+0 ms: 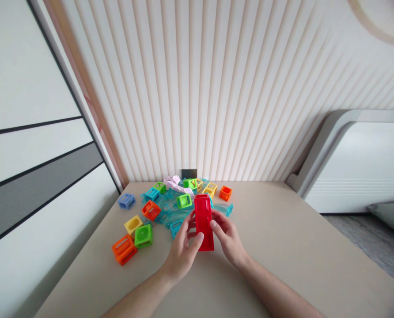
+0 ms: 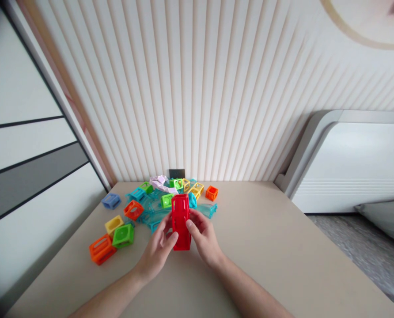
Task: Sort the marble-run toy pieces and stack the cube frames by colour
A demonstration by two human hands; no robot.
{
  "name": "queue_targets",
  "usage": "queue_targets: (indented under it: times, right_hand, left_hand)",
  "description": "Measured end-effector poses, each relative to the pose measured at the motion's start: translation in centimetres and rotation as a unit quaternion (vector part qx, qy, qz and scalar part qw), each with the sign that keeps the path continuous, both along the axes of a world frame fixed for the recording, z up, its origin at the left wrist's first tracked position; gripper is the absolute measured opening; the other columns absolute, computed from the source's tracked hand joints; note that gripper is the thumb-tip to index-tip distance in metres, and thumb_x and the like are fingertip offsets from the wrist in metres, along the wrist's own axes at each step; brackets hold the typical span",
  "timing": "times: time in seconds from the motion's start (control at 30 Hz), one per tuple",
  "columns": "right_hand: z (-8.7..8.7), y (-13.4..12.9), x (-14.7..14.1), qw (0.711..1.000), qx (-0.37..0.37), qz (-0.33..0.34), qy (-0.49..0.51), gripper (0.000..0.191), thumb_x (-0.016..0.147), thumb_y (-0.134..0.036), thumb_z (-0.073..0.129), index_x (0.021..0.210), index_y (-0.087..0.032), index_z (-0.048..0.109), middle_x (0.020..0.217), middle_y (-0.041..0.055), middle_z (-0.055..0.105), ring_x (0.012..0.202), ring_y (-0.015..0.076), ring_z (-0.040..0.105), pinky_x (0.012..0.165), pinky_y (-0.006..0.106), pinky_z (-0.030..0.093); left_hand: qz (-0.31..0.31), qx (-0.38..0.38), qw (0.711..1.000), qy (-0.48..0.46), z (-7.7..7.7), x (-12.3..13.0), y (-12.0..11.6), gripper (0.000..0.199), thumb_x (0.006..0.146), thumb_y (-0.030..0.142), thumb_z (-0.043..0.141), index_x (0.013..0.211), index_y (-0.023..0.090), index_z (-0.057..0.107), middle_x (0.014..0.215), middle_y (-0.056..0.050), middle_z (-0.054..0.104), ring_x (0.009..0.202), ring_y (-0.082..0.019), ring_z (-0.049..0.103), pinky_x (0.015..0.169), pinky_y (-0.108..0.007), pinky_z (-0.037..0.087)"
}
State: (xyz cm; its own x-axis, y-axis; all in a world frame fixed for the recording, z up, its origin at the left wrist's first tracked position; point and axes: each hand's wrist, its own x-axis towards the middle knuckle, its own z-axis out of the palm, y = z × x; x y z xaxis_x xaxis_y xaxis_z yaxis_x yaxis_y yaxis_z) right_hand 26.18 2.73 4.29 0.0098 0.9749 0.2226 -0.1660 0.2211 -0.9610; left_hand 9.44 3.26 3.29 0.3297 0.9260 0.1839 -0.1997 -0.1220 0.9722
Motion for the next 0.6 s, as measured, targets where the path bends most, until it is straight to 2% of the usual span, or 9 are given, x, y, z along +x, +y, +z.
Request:
queue_targets:
  times: [0.17,0.27,0.37,0.47,0.6]
  right_hand:
    - [-0.8,-0.4,0.3,0.996,0.043,0.008,-0.074,0.047,0.094,-0.05,0.063,0.134,-0.025,0.06,0.126,0.0104,0.07,0.115,0.0292,0.066,0.1,0.046,0.052]
    - [-1.5,-0.4,0.7,0.991,0.079,-0.003,-0.11,0.047,0.097,-0.048,0.058,0.139,-0.027,0.056,0.134,0.0107,0.065,0.121,0.0289,0.062,0.103,0.045,0.05]
    - [-2.0,-0.5,1.2,0.976,0.151,-0.028,-0.156,0.046,0.099,-0.044,0.056,0.141,-0.028,0.053,0.138,0.0108,0.061,0.123,0.028,0.06,0.106,0.044,0.048]
    - [-1.8,-0.8,1.7,0.948,0.24,-0.055,-0.204,0.048,0.097,-0.045,0.059,0.141,-0.028,0.052,0.133,0.0115,0.063,0.119,0.0284,0.062,0.103,0.042,0.05]
    - [-0.7,-1.4,1.8,0.916,0.317,-0.028,-0.242,0.052,0.096,-0.047,0.058,0.145,-0.031,0.047,0.129,0.0121,0.064,0.113,0.0298,0.063,0.097,0.044,0.052]
  left_hand:
    - [0.055,0.002,0.998,0.005,-0.4,-0.2,0.2,0.051,0.096,0.048,0.056,0.139,0.022,0.053,0.136,-0.013,0.063,0.129,-0.031,0.058,0.103,-0.043,0.053]
    - [0.057,0.032,0.998,0.021,-0.4,-0.2,0.1,0.047,0.098,0.044,0.054,0.14,0.024,0.05,0.14,-0.012,0.06,0.13,-0.03,0.057,0.104,-0.043,0.051]
    - [0.051,0.132,0.988,0.067,-0.5,-0.6,0.0,0.045,0.1,0.036,0.05,0.144,0.027,0.044,0.147,-0.013,0.051,0.134,-0.03,0.052,0.109,-0.045,0.047]
    - [0.061,0.257,0.957,0.119,-0.6,-1.3,0.0,0.046,0.101,0.029,0.046,0.147,0.028,0.041,0.148,-0.014,0.048,0.138,-0.03,0.047,0.112,-0.048,0.042]
    - [0.045,0.352,0.925,0.134,-0.6,-2.2,0.2,0.055,0.098,0.034,0.051,0.151,0.026,0.037,0.143,-0.016,0.051,0.134,-0.032,0.049,0.109,-0.049,0.044]
